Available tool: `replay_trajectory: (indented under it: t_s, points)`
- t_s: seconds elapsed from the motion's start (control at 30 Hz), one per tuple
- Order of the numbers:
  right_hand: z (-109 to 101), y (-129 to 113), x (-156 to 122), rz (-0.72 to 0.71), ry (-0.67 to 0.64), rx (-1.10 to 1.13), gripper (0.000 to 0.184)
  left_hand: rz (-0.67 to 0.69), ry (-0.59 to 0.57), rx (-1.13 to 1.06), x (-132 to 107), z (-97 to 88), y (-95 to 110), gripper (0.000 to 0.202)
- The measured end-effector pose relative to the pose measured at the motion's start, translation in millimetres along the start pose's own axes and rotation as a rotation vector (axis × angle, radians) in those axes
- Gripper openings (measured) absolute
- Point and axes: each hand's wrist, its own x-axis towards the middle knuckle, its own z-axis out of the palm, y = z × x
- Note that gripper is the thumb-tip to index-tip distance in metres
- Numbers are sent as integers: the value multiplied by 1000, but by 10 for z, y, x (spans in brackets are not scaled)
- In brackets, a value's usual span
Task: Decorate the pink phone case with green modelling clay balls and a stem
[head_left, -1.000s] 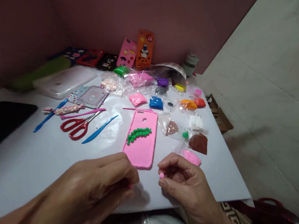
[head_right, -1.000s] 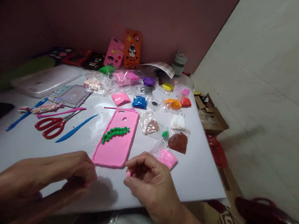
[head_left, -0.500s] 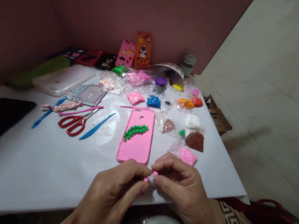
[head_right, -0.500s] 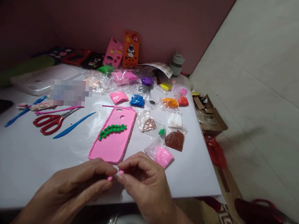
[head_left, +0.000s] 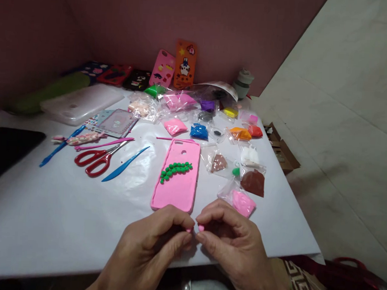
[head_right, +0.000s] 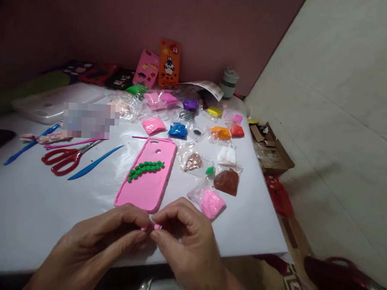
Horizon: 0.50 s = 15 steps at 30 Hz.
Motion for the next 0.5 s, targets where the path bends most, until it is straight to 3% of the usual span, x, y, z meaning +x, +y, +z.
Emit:
replay_trajectory:
  t_s: [0.3,0.5]
  points:
    - [27,-20,-12,-30,-21,-65,4,5,-61,88,9,-58,-31,17]
    - [2,-34,-5,-39,-29,-88,6,-26,0,79,-9,-36,9,25]
